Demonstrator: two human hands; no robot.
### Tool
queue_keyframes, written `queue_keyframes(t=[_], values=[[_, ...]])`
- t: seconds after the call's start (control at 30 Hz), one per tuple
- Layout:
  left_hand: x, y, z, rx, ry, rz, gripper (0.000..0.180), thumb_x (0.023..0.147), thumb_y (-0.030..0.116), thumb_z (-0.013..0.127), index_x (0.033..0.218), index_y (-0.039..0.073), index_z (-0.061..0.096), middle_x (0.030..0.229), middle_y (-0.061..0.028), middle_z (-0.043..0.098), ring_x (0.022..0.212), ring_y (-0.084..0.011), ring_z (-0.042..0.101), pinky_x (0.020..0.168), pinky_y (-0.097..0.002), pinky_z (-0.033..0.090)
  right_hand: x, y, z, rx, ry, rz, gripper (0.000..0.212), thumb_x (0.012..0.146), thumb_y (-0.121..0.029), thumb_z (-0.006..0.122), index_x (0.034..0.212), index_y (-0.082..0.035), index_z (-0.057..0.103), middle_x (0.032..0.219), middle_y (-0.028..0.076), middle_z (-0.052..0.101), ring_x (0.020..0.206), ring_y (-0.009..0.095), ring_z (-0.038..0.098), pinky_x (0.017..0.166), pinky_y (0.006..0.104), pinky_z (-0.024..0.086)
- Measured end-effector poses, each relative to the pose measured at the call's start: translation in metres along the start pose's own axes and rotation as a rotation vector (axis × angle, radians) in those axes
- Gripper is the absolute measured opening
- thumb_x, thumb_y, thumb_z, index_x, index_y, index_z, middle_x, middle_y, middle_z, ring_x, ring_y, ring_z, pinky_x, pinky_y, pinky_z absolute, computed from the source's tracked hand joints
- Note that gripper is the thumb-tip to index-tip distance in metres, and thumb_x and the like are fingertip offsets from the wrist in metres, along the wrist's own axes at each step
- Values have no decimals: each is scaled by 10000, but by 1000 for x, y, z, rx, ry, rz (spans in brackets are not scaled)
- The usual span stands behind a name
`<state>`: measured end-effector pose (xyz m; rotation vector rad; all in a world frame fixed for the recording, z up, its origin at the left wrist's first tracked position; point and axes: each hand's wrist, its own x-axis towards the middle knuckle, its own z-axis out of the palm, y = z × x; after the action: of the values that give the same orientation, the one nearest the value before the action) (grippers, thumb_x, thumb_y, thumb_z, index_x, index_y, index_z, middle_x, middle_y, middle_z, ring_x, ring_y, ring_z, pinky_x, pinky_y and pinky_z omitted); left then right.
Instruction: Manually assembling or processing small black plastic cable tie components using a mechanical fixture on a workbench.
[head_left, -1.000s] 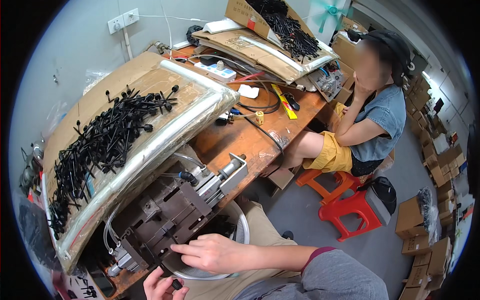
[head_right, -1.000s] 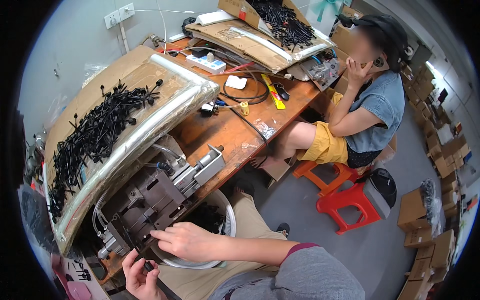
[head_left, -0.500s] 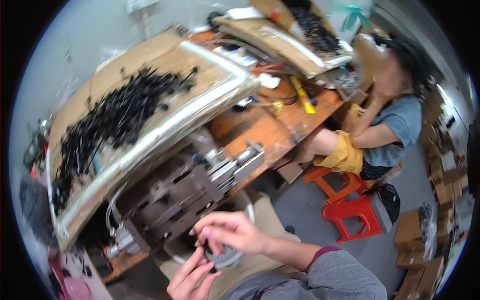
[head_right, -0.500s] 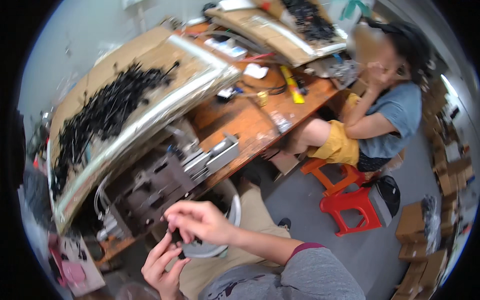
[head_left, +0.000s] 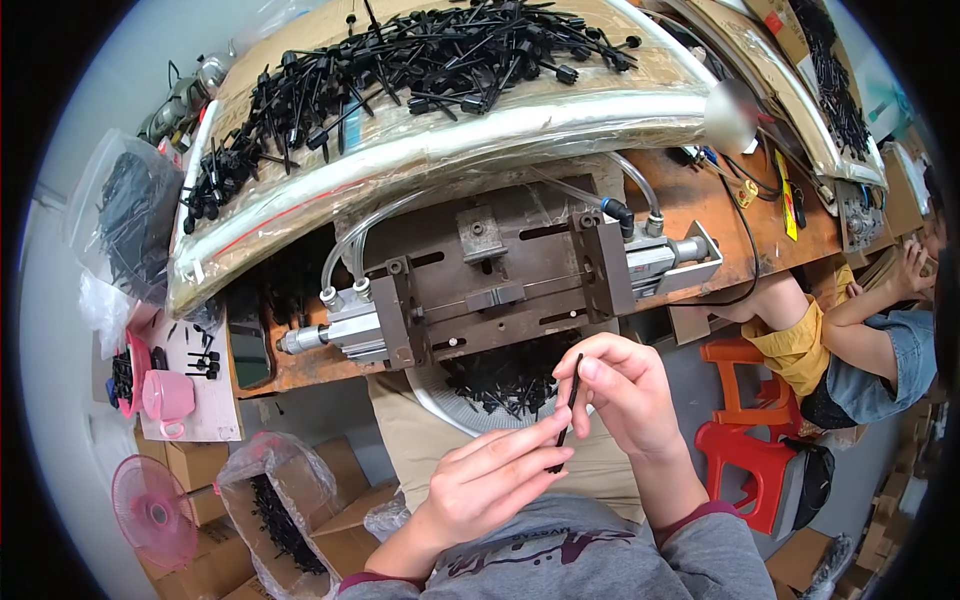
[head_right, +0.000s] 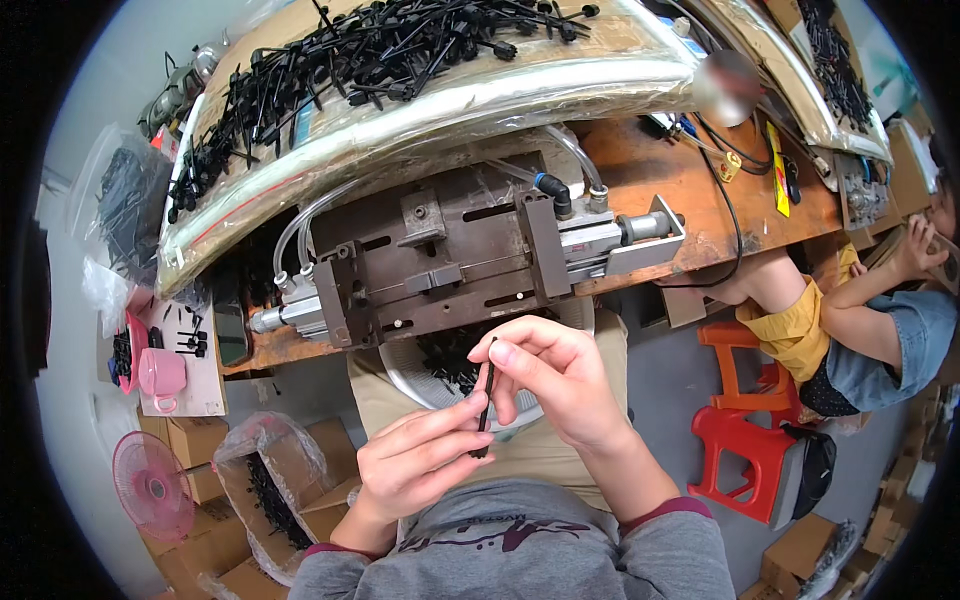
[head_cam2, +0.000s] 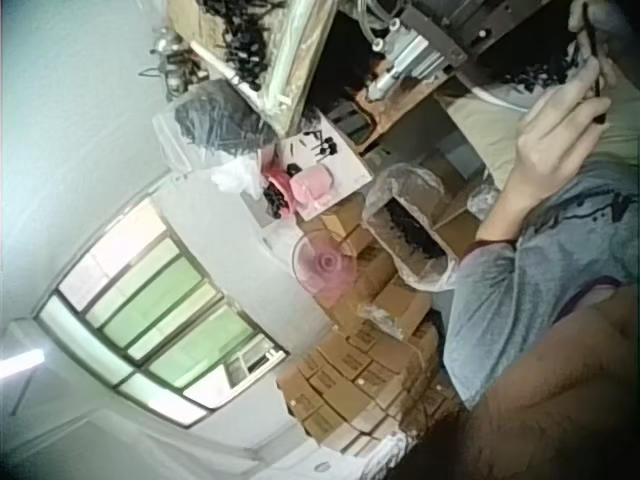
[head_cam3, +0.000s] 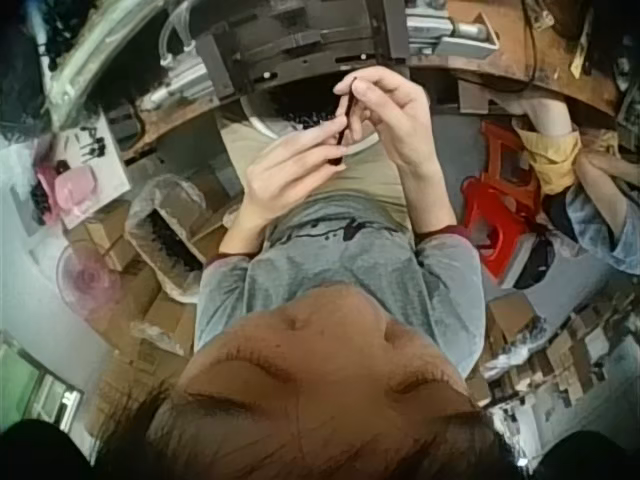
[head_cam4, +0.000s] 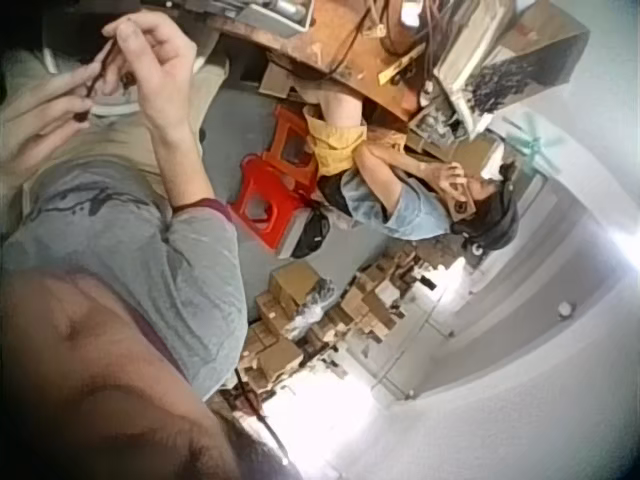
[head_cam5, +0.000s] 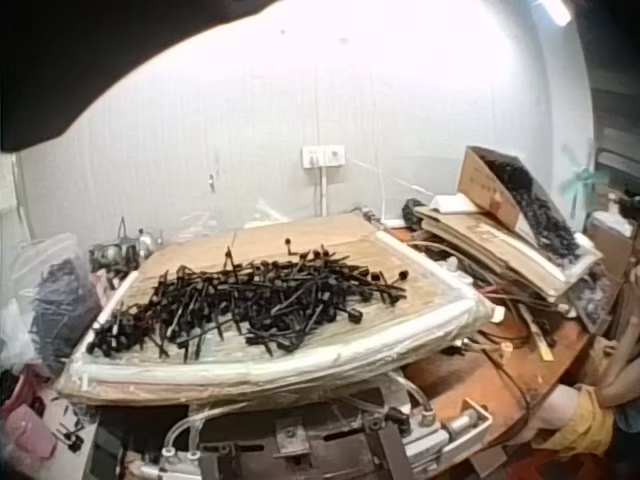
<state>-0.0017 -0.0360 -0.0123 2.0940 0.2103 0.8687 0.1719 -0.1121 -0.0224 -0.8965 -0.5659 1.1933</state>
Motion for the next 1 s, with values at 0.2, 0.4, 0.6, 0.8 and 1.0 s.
queue_keyframes(t=[0.2,0.4,0.6,0.8,1.0], values=[[4,-1,6,-26,-11,12,342,615,13,800,947,-8,722,1111,-174,662,837,-239,687,690,-302,559,-5,1,2,-83,122,-103,135,954,-95,543,931,35,576,760,129,638,548,135,606,491,226,491],[2,-1,4,-9,-26,30,323,612,5,786,928,-10,724,1115,-178,661,812,-228,683,688,-292,556,-3,-1,1,-60,215,-202,125,953,-91,545,890,18,542,739,135,642,503,154,602,473,234,483],[4,-1,4,10,-12,44,315,604,14,785,914,-1,731,1110,-172,666,796,-219,677,681,-286,555,-4,2,4,-35,212,-187,132,953,-92,545,891,24,544,732,147,643,501,165,608,470,237,485],[3,-3,7,19,-19,48,303,601,20,789,898,-2,731,1106,-160,669,798,-219,676,679,-288,557,-5,4,6,-8,215,-168,141,953,-100,548,886,24,551,727,162,646,492,161,602,463,240,486],[2,-3,7,25,-17,47,301,597,14,790,892,-4,730,1104,-154,671,806,-224,678,681,-292,563,-5,5,6,8,211,-156,143,954,-103,547,885,22,553,722,155,644,489,151,591,451,234,484]])
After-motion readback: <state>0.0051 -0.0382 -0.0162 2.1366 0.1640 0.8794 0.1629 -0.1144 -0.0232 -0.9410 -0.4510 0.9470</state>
